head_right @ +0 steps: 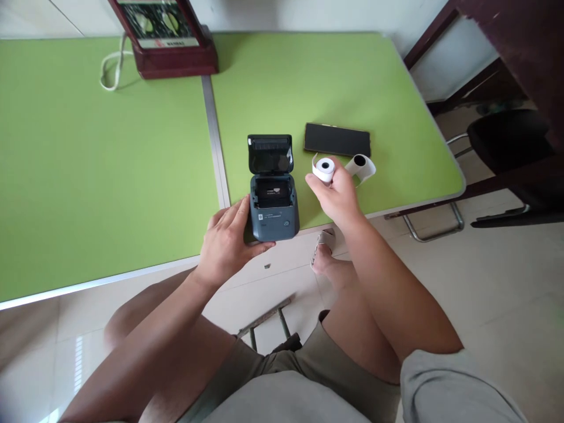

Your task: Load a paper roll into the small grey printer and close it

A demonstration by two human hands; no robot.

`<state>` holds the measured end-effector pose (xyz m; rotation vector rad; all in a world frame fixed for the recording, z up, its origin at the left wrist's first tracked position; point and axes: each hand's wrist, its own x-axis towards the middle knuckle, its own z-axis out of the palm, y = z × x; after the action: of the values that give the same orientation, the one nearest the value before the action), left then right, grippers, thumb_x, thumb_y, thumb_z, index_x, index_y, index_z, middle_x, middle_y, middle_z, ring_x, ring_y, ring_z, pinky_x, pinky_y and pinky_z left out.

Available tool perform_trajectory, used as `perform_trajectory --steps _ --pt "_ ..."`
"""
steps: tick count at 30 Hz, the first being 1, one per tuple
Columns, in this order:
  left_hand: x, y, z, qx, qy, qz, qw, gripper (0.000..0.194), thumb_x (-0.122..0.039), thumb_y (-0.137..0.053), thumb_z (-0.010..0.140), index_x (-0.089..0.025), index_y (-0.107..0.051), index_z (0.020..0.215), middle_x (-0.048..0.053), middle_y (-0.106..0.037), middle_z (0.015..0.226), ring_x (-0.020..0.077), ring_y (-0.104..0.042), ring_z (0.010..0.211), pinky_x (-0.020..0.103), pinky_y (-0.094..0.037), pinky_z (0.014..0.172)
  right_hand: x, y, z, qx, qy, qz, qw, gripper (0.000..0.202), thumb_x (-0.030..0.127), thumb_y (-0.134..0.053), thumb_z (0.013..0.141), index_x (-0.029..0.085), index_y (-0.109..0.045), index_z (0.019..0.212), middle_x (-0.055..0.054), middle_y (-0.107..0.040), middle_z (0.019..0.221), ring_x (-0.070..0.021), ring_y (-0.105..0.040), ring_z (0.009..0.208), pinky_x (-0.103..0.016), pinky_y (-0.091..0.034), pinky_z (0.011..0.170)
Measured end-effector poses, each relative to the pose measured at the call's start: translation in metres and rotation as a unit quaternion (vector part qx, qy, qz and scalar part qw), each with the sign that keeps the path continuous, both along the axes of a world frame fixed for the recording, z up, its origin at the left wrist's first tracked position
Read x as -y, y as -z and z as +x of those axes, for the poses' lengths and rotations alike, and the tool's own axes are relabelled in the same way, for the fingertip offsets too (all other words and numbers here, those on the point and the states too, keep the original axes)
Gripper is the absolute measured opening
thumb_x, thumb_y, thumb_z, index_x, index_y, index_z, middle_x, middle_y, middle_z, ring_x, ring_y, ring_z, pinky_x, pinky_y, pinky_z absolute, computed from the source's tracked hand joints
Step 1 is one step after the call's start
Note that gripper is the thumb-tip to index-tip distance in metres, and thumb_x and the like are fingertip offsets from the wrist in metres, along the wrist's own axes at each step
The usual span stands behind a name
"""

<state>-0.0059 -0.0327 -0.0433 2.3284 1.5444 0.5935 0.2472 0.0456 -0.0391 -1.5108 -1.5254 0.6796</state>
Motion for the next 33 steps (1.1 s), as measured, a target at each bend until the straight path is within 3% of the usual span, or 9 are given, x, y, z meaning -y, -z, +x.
perform_trajectory --steps 7,12,14,16,19,21,27,30,33 --pt "-0.001 0.004 -0.001 -0.008 0.001 0.023 1.0 0.105 -0.066 -0.08 0.081 -0.009 -0.038 0.159 0.023 -0.062 0.15 0.0364 -0.06 0.14 0.048 -0.048 0.115 -0.008 0.006 0.0 0.153 -0.023 0.1 0.983 0.018 0.028 -0.073 0.084 0.023 -0.062 0.097 -0.007 -0.069 0.101 -0.0268 -0.067 0.095 -0.048 -0.057 0.091" --pt "-0.002 0.005 -0.002 -0.012 0.006 0.028 1.0 0.103 -0.069 -0.074 0.085 -0.011 -0.035 0.161 0.022 -0.062 0.15 0.0361 -0.06 0.14 0.047 -0.048 0.115 -0.008 0.002 -0.004 0.199 -0.041 0.11 0.973 0.046 0.021 -0.076 0.082 0.026 -0.062 0.126 -0.007 -0.076 0.118 -0.0295 -0.073 0.105 -0.049 -0.06 0.094" --pt "-0.002 0.006 -0.003 -0.014 0.002 0.03 0.999 0.104 -0.07 -0.074 0.085 -0.012 -0.034 0.162 0.021 -0.062 0.15 0.0359 -0.061 0.139 0.047 -0.048 0.115 -0.007 -0.006 0.006 0.206 -0.048 0.132 0.969 0.056 0.025 -0.075 0.084 0.025 -0.057 0.137 -0.011 -0.073 0.13 -0.031 -0.071 0.119 -0.051 -0.057 0.105" --pt "-0.002 0.007 -0.003 -0.015 0.0 0.039 0.999 0.103 -0.071 -0.072 0.085 -0.012 -0.035 0.161 0.021 -0.063 0.148 0.036 -0.062 0.137 0.047 -0.048 0.114 -0.006 -0.012 0.024 0.218 -0.022 0.163 0.962 0.052 0.029 -0.07 0.088 0.024 -0.056 0.138 -0.014 -0.067 0.136 -0.0316 -0.065 0.13 -0.054 -0.05 0.115" --pt "-0.002 0.008 -0.003 -0.015 0.005 0.062 0.998 0.102 -0.073 -0.069 0.087 -0.009 -0.037 0.16 0.023 -0.065 0.146 0.0361 -0.063 0.135 0.047 -0.049 0.112 -0.008 -0.011 0.056 0.244 0.093 0.189 0.946 0.047 0.027 -0.067 0.086 0.022 -0.06 0.132 -0.015 -0.061 0.128 -0.0327 -0.064 0.124 -0.057 -0.049 0.113" --pt "-0.002 0.009 -0.003 -0.012 0.008 0.072 0.997 0.102 -0.073 -0.068 0.088 -0.009 -0.037 0.16 0.023 -0.065 0.146 0.0361 -0.064 0.134 0.047 -0.049 0.111 -0.011 -0.003 0.072 0.239 0.121 0.175 0.948 0.05 0.027 -0.072 0.079 0.02 -0.065 0.127 -0.015 -0.058 0.125 -0.032 -0.066 0.117 -0.055 -0.052 0.109" --pt "-0.003 0.009 -0.005 -0.005 0.007 0.057 0.998 0.103 -0.075 -0.066 0.088 -0.016 -0.031 0.165 0.02 -0.065 0.147 0.0361 -0.064 0.133 0.048 -0.049 0.11 -0.02 0.015 0.081 0.233 0.109 0.098 0.961 0.034 0.03 -0.074 0.074 0.022 -0.074 0.107 -0.009 -0.069 0.105 -0.029 -0.069 0.098 -0.051 -0.057 0.096" --pt "-0.003 0.009 -0.006 -0.004 0.006 0.056 0.998 0.103 -0.077 -0.064 0.088 -0.017 -0.031 0.165 0.019 -0.064 0.147 0.036 -0.064 0.133 0.048 -0.05 0.11 -0.018 0.007 0.075 0.215 0.093 0.123 0.964 0.035 0.026 -0.069 0.077 0.022 -0.072 0.112 -0.01 -0.073 0.107 -0.0293 -0.071 0.1 -0.05 -0.058 0.095" --pt "-0.003 0.009 -0.005 -0.011 0.004 0.056 0.998 0.104 -0.076 -0.067 0.087 -0.016 -0.032 0.164 0.02 -0.064 0.147 0.0358 -0.065 0.132 0.048 -0.05 0.11 -0.008 -0.013 0.053 0.171 0.06 0.202 0.962 0.047 0.023 -0.069 0.079 0.022 -0.064 0.126 -0.01 -0.073 0.112 -0.0277 -0.072 0.102 -0.047 -0.059 0.095"
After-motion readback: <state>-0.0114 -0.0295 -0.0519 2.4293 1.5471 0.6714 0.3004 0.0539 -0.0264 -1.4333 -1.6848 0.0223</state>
